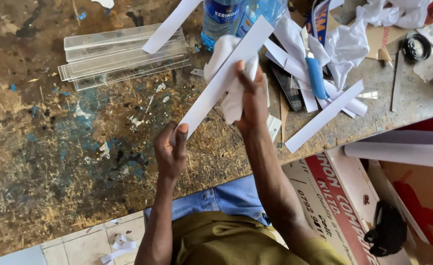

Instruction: The person smooths a white strip on a workbench using a squeegee tool. They then wipe the strip with a white cloth and apply a blue sticker with yellow text onto it. The person uses a small metal tool to press the sticker edges and smooths the surface again with the squeegee.

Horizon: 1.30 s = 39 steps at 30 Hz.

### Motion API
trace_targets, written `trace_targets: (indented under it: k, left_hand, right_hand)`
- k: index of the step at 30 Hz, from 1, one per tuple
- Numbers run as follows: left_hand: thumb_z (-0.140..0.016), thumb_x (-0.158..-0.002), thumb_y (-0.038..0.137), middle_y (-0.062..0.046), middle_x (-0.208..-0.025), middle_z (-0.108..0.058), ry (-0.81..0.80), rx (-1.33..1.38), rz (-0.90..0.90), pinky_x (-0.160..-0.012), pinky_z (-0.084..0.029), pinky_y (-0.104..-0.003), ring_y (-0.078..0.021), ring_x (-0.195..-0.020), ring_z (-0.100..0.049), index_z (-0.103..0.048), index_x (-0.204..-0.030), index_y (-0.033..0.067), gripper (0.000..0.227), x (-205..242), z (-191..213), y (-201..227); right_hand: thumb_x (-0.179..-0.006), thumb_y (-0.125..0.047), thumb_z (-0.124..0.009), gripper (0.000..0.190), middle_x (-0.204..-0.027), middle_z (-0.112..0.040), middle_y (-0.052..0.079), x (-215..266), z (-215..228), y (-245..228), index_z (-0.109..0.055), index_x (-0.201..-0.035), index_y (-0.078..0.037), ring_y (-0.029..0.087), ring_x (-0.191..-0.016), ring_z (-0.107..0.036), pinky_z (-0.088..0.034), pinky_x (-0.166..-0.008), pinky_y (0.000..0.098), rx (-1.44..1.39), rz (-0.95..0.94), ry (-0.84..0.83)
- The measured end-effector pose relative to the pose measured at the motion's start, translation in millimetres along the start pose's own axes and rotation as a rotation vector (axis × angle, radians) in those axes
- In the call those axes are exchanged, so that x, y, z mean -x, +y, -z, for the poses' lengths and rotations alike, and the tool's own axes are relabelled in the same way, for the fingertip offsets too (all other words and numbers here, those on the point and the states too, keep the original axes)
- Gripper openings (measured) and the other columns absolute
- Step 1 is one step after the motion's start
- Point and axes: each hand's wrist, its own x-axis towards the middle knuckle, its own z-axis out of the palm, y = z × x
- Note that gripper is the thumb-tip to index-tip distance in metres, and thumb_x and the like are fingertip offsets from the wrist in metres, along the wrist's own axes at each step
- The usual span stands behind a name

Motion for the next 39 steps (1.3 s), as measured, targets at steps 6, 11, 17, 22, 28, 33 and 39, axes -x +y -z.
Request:
trace_targets:
  k: [6, 11, 17, 22, 28, 33, 39]
  left_hand:
    - [-0.063, -0.12, 0.041, -0.001, -0.063, -0.059, 0.123, 0.032, 0.014, -0.063, -0.043, -0.027, -0.0078, -0.062, -0.053, -0.065, -0.079, 0.0148, 0.048, -12.5, -8.2, 67.3]
    - [-0.084, -0.107, 0.046, -0.004, -0.072, -0.07, 0.007, 0.136, 0.019, -0.073, -0.056, -0.033, -0.0099, -0.07, -0.062, -0.074, -0.088, 0.0133, 0.039, -10.3, 10.7, 18.8]
    - [-0.053, -0.113, 0.083, -0.026, -0.16, -0.058, 0.064, 0.182, -0.19, -0.123, -0.044, -0.059, -0.0396, -0.151, -0.053, -0.047, -0.165, 0.0047, 0.094, -54.3, 39.9, 63.7]
    - [-0.073, -0.11, 0.058, -0.015, -0.134, -0.062, -0.09, 0.876, 0.137, -0.1, -0.045, -0.05, -0.0282, -0.117, -0.058, -0.04, -0.171, 0.0086, 0.085, -103.9, 25.9, 69.3]
    - [-0.069, -0.115, 0.041, 0.004, -0.083, -0.058, 0.024, 1.141, 0.178, -0.066, -0.044, -0.028, -0.0107, -0.067, -0.056, -0.06, -0.162, 0.0033, 0.061, -116.6, 16.0, 52.5]
    - [-0.072, -0.109, 0.048, 0.004, -0.082, -0.051, 0.234, 1.074, 0.213, -0.07, -0.043, -0.028, -0.0113, -0.069, -0.049, -0.071, -0.147, 0.0065, 0.057, -108.9, 4.6, 62.1]
    - [-0.057, -0.106, 0.058, 0.007, -0.083, -0.052, 0.521, 0.937, 0.265, -0.065, -0.052, -0.035, -0.0098, -0.071, -0.05, -0.07, -0.135, 0.0053, 0.061, -100.4, 30.7, 70.3]
  right_hand:
    - [-0.108, -0.023, -0.079, 0.031, -0.107, -0.079, 0.007, 62.9, -31.3, 34.3, -0.069, -0.13, -0.005, 0.023, -0.093, -0.08, -0.064, -0.094, 0.0404, 0.118, -0.128, -0.084]
    - [-0.101, -0.021, -0.088, 0.033, -0.104, -0.082, 0.01, 69.3, -21.0, 32.2, -0.075, -0.125, -0.003, 0.021, -0.09, -0.077, -0.061, -0.09, 0.0365, 0.168, -0.18, -0.217]
    - [-0.092, -0.017, -0.096, 0.027, -0.09, -0.081, 0.002, 53.4, 3.4, 21.0, -0.083, -0.112, -0.003, 0.008, -0.082, -0.075, -0.06, -0.08, 0.0255, 0.342, -0.236, -0.431]
    - [-0.102, -0.028, -0.083, 0.022, -0.092, -0.076, -0.002, 46.0, 25.3, 25.2, -0.081, -0.111, -0.008, 0.009, -0.08, -0.068, -0.05, -0.072, 0.0246, 0.521, -0.313, -0.783]
    - [-0.113, -0.013, -0.061, 0.052, -0.139, -0.076, 0.018, 43.0, 42.3, 17.7, -0.059, -0.163, 0.0, 0.028, -0.108, -0.074, -0.059, -0.082, 0.0335, 0.853, -0.011, -0.566]
    - [-0.113, -0.003, -0.068, 0.067, -0.18, -0.049, 0.023, 61.2, -2.5, 25.4, -0.041, -0.174, -0.006, 0.038, -0.167, -0.047, -0.034, -0.136, 0.0475, 1.011, 0.285, -0.741]
    - [-0.116, 0.011, -0.052, 0.07, -0.186, -0.039, 0.022, 77.5, -17.4, 79.3, -0.029, -0.18, -0.002, 0.036, -0.173, -0.053, -0.05, -0.143, 0.0494, 1.442, 0.852, -0.734]
